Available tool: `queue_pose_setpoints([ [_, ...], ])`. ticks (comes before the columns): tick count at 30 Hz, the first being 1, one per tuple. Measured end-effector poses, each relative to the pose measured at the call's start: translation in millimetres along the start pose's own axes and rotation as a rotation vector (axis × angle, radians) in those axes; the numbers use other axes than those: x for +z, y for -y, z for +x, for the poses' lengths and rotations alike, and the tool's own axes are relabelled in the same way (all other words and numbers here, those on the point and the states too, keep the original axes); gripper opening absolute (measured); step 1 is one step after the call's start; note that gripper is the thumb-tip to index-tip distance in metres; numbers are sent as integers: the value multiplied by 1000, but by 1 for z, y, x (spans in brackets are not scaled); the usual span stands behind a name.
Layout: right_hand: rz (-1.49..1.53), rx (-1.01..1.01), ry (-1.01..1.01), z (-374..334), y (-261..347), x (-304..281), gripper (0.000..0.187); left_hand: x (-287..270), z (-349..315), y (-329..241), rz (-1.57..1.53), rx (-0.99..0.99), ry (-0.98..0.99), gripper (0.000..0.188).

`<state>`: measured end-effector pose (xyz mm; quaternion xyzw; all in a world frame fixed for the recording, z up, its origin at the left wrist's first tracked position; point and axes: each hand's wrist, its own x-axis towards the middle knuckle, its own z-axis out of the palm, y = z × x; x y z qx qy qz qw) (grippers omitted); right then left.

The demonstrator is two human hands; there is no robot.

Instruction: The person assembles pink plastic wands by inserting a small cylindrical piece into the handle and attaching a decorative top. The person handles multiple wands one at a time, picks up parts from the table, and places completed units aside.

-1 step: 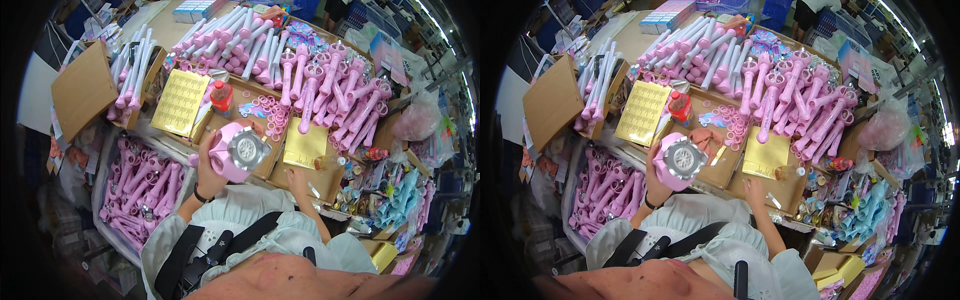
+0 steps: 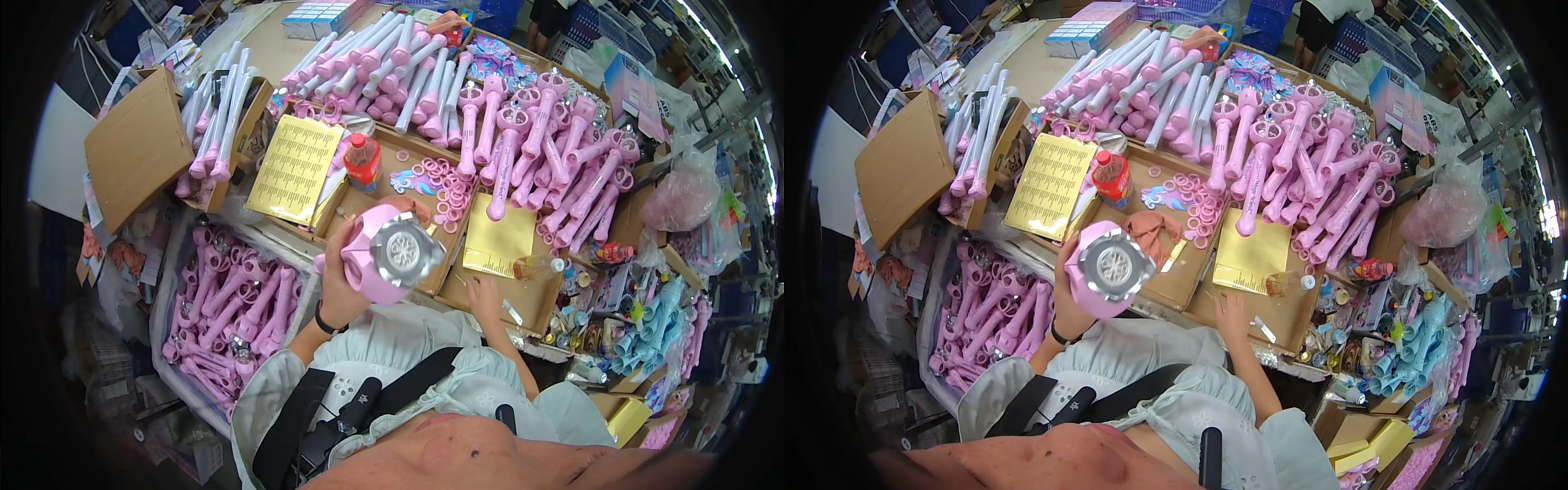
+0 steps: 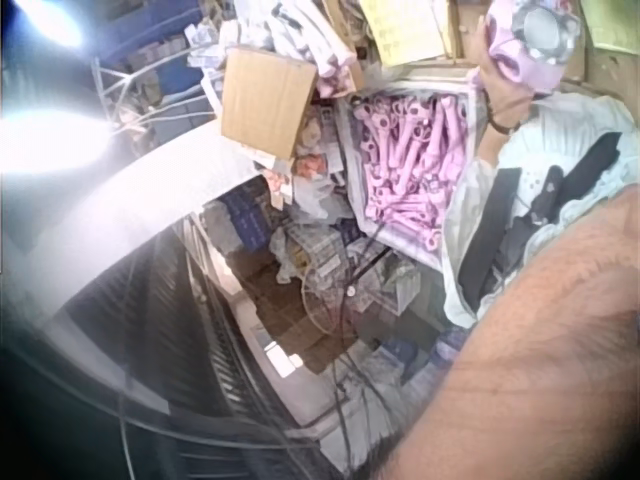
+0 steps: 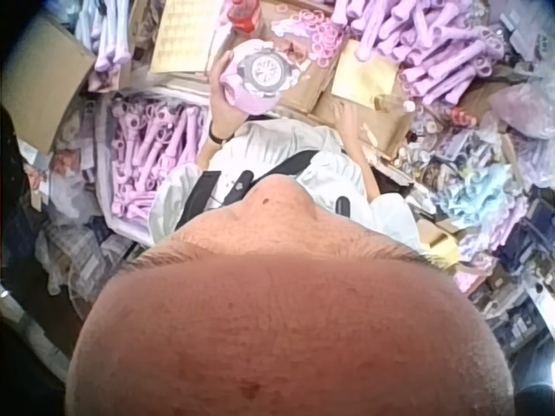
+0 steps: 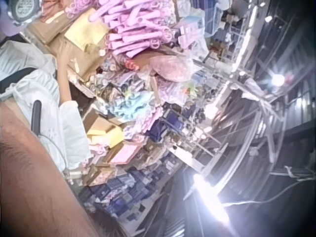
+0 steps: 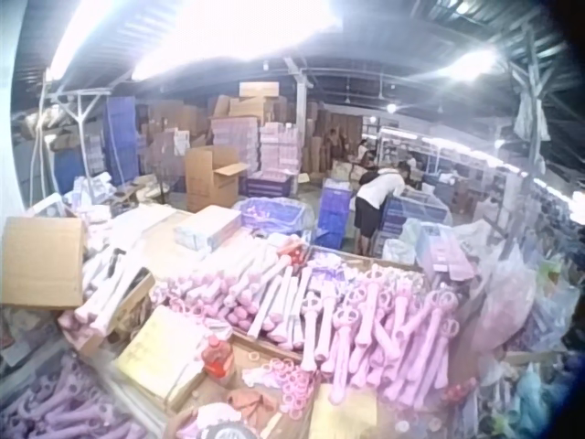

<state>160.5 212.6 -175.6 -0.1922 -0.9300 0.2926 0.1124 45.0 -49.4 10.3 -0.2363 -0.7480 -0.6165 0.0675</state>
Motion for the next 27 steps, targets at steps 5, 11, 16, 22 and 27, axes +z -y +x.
queue_pose_setpoints([
  [5,154,-26,84,-2,5,21,21,-18,-1,-19,-687,-436,301,95],
  [11,262,-9,233,-3,24,29,20,-34,-4,-26,-680,-488,563,99],
  [16,201,-127,344,-10,25,41,20,-35,-9,-32,-623,-473,584,100],
  [22,190,-124,371,-12,27,39,17,-32,-3,-48,-576,-464,567,98],
  [27,227,-231,210,-7,13,41,15,-22,6,-33,-354,-234,457,82],
])
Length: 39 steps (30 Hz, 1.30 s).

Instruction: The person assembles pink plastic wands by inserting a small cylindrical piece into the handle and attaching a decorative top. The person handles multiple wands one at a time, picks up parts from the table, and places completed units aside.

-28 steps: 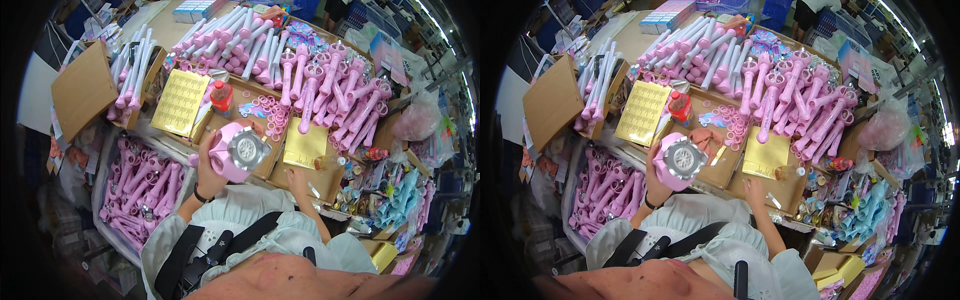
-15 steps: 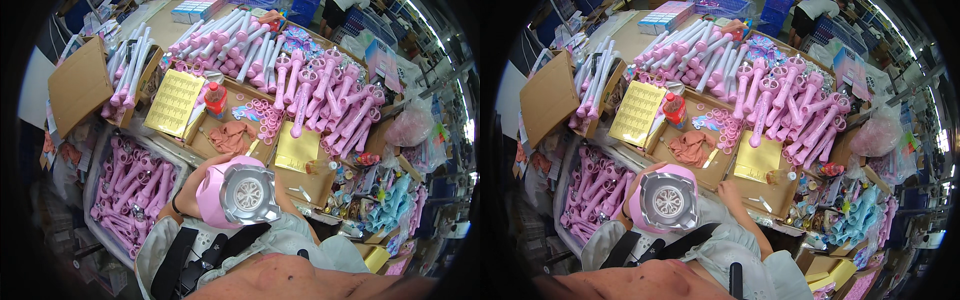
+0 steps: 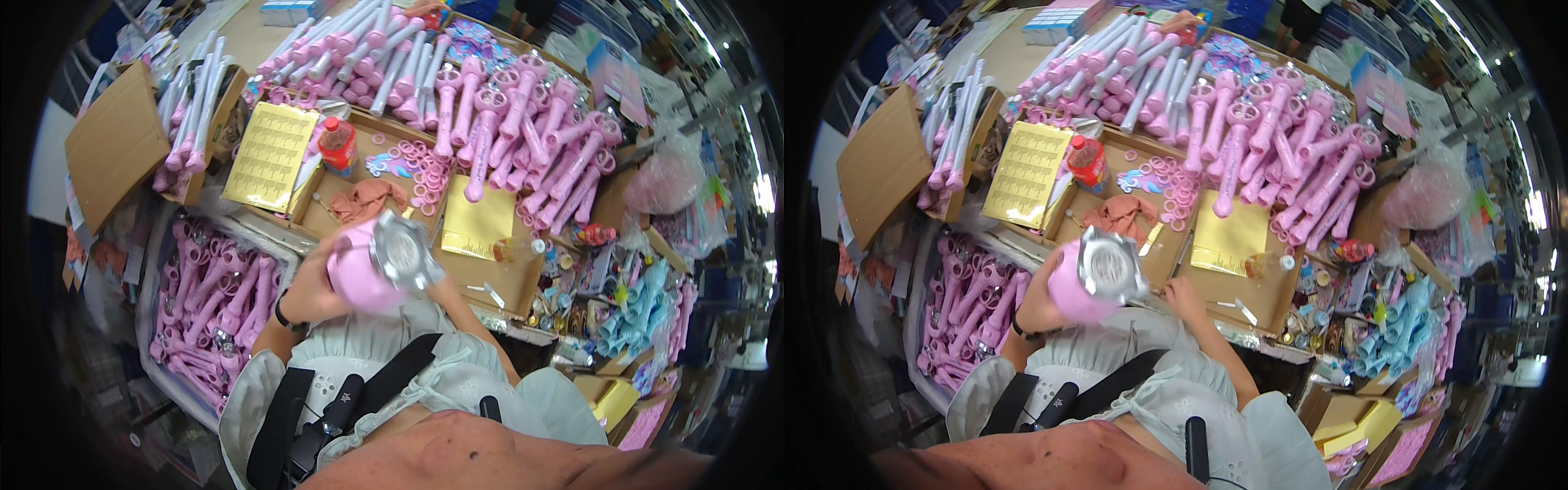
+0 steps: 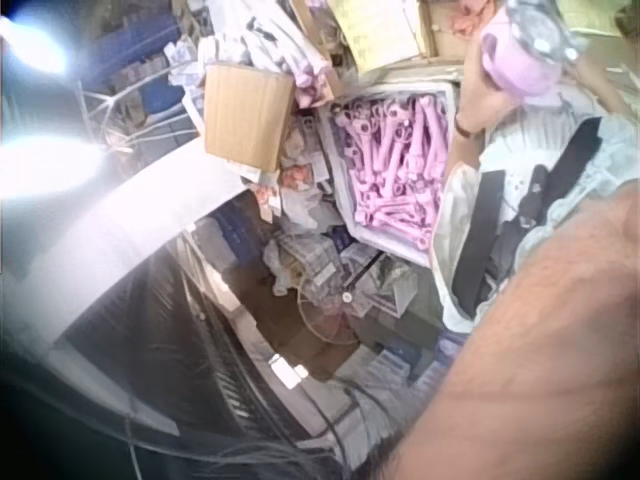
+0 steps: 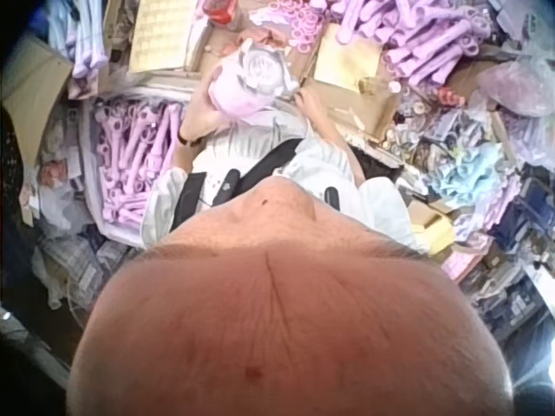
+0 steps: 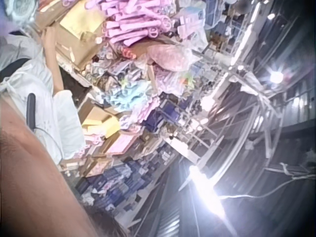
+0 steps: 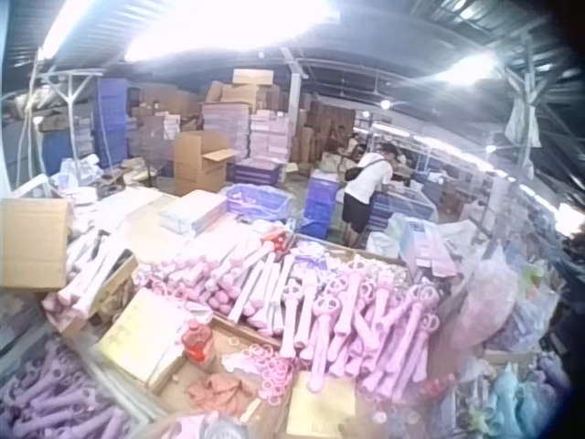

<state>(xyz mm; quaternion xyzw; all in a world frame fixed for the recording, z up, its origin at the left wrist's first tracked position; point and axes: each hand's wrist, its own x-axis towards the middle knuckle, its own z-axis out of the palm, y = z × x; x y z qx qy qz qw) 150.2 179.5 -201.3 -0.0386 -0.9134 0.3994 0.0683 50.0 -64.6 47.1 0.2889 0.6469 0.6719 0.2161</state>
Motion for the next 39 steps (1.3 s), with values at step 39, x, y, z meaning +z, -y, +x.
queue_pose_setpoints([
  [39,-395,62,-114,23,-113,-49,40,-46,-43,36,-92,-175,-716,48],
])
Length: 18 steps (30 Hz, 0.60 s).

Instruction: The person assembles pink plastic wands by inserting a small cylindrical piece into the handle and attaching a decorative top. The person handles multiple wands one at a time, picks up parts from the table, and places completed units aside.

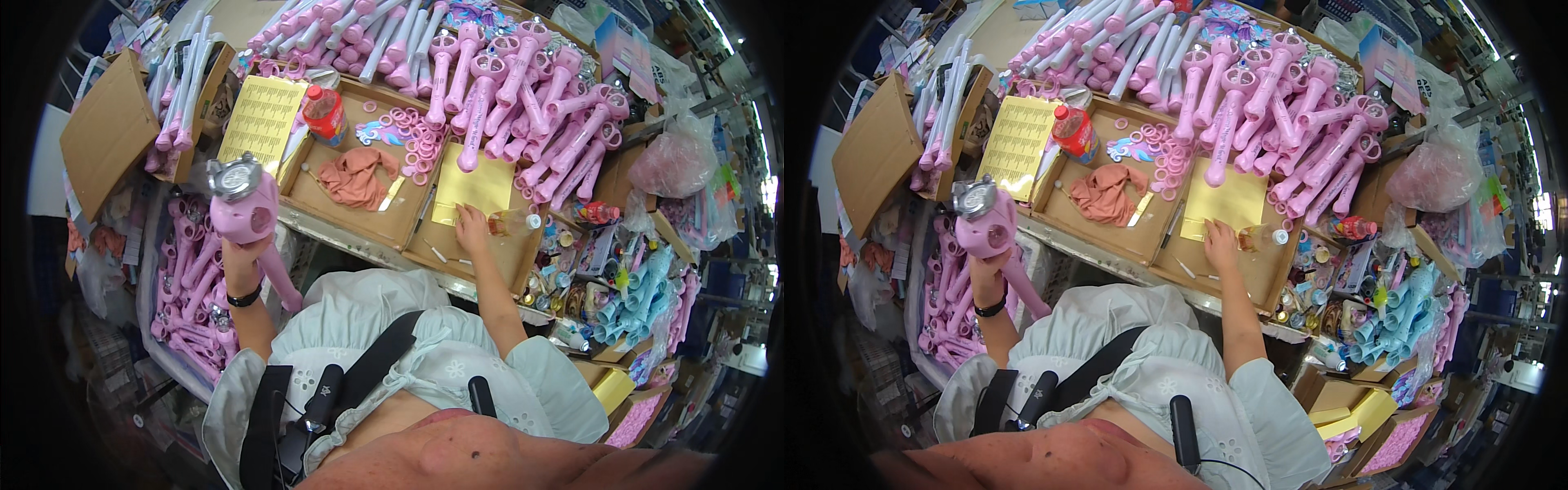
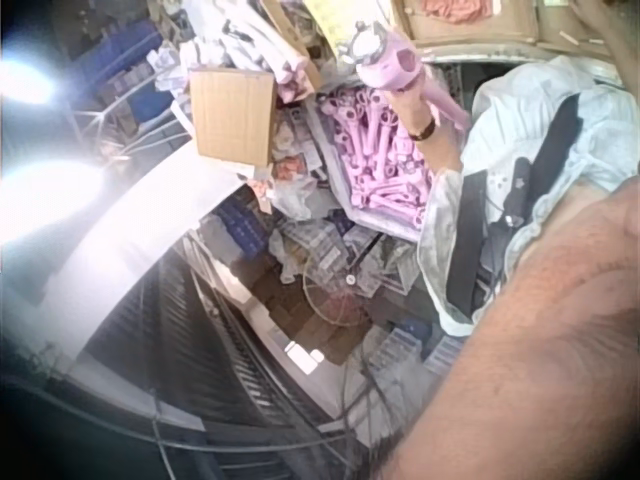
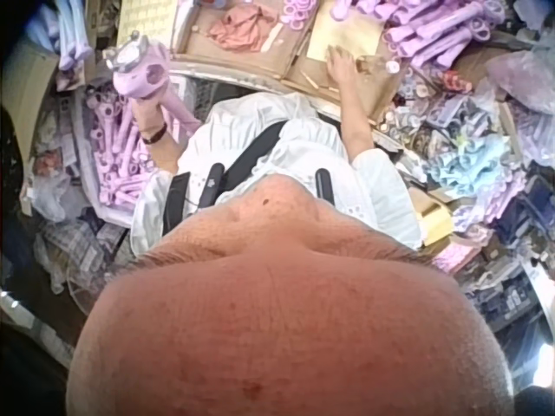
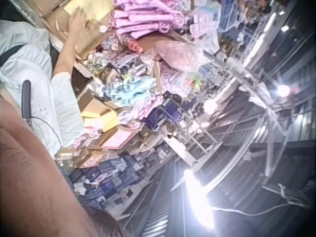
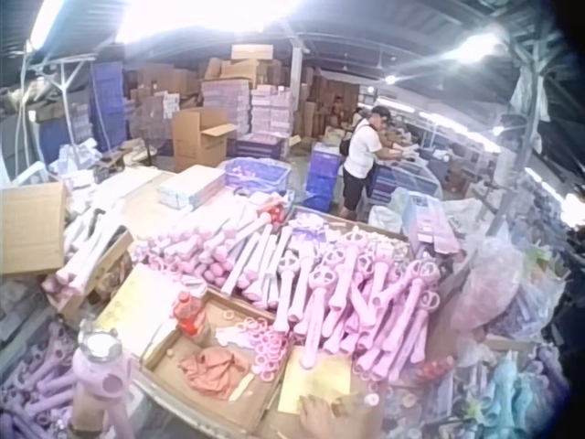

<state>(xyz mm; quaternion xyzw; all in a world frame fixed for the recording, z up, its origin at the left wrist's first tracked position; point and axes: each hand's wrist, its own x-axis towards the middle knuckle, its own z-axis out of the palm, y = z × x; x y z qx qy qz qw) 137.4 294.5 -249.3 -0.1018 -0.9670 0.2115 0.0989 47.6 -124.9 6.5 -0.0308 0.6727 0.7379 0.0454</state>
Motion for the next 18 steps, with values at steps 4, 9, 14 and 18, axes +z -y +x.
queue_pose_setpoints([
  [4,74,-9,-63,-9,-4,6,38,-3,0,2,-136,57,-116,45],
  [9,20,-49,-111,-11,-3,12,40,-5,6,4,-235,123,-174,42],
  [14,68,60,-97,-4,3,5,41,-11,8,2,-290,120,-195,41],
  [18,-20,43,7,-2,3,0,40,-13,9,4,-308,114,-203,41],
])
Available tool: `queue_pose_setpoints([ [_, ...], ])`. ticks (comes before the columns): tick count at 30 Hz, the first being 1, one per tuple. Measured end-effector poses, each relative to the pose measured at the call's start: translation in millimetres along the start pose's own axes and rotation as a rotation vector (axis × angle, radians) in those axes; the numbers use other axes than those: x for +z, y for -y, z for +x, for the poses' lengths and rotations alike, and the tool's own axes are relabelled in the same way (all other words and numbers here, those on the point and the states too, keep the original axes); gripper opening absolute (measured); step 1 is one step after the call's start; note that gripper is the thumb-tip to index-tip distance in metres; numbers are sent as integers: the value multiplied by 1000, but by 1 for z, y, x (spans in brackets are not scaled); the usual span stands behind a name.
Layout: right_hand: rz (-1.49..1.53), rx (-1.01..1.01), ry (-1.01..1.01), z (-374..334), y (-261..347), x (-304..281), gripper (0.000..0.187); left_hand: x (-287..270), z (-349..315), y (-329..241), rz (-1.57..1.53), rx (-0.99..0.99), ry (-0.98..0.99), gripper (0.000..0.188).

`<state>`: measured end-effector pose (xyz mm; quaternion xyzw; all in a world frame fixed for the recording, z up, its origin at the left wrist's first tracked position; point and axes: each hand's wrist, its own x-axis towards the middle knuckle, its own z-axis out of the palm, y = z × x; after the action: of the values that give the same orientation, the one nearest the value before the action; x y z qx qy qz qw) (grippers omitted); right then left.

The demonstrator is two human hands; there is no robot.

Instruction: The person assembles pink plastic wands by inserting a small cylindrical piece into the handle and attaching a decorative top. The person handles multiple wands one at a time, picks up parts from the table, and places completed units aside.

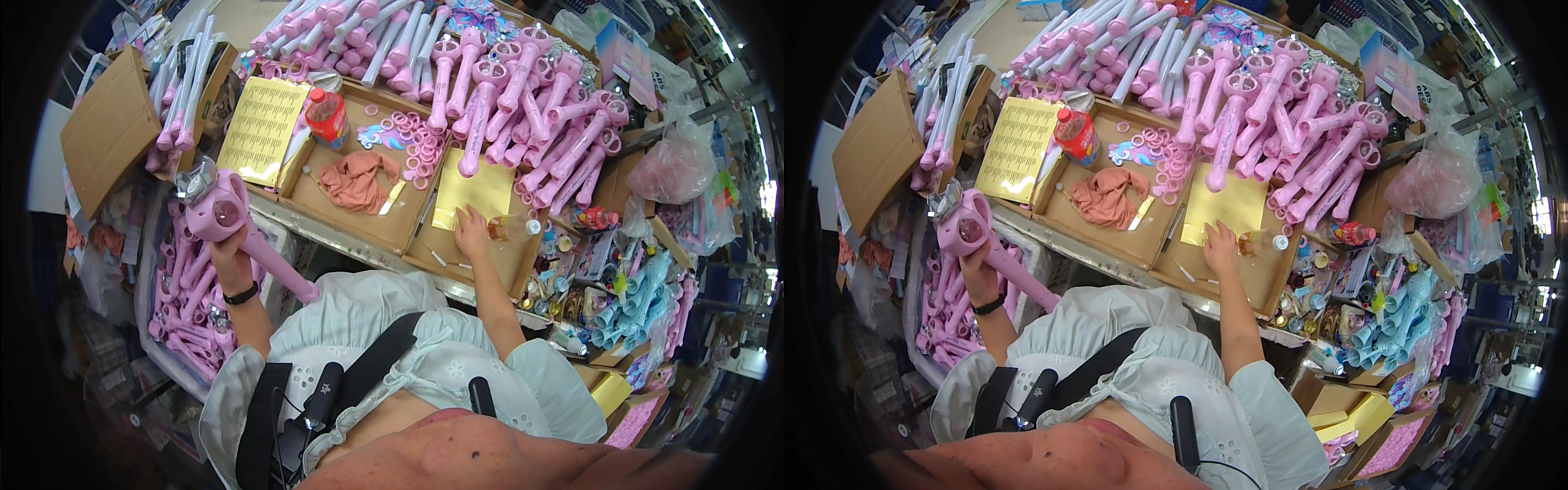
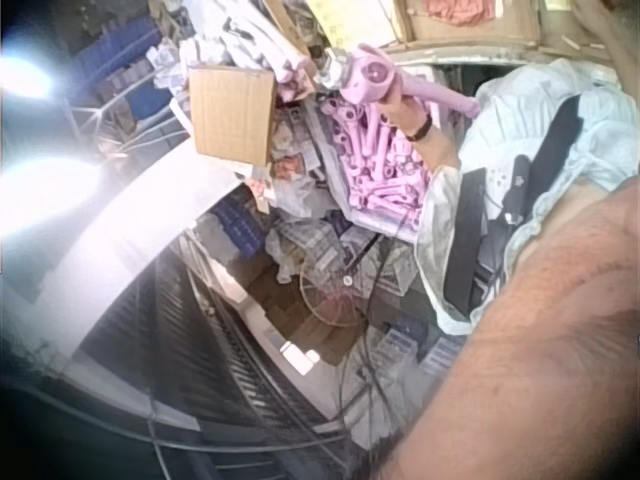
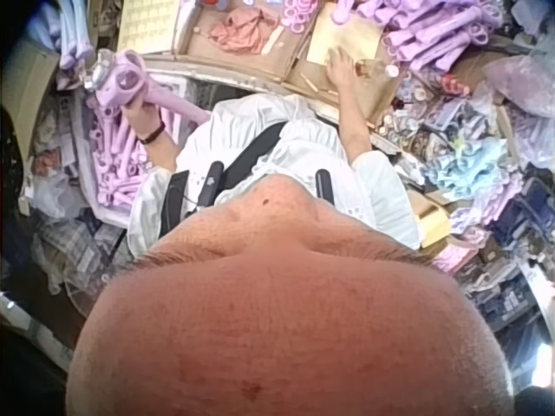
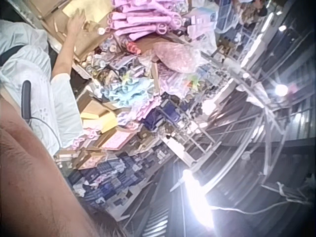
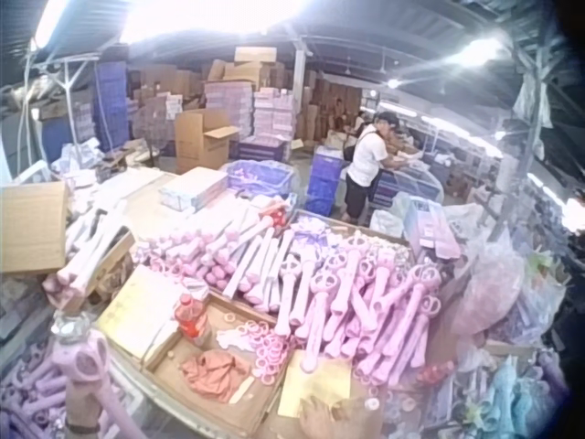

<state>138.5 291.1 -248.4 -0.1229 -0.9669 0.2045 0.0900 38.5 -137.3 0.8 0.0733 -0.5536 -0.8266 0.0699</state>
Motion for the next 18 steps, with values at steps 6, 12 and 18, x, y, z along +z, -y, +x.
queue_pose_setpoints([
  [6,54,-64,-88,-8,-4,8,38,-7,3,7,-1,10,-11,40],
  [12,81,-9,-128,-14,-7,13,29,-21,7,11,7,-29,46,47],
  [18,223,43,-123,-14,-9,13,17,-25,7,16,6,-13,15,47],
])
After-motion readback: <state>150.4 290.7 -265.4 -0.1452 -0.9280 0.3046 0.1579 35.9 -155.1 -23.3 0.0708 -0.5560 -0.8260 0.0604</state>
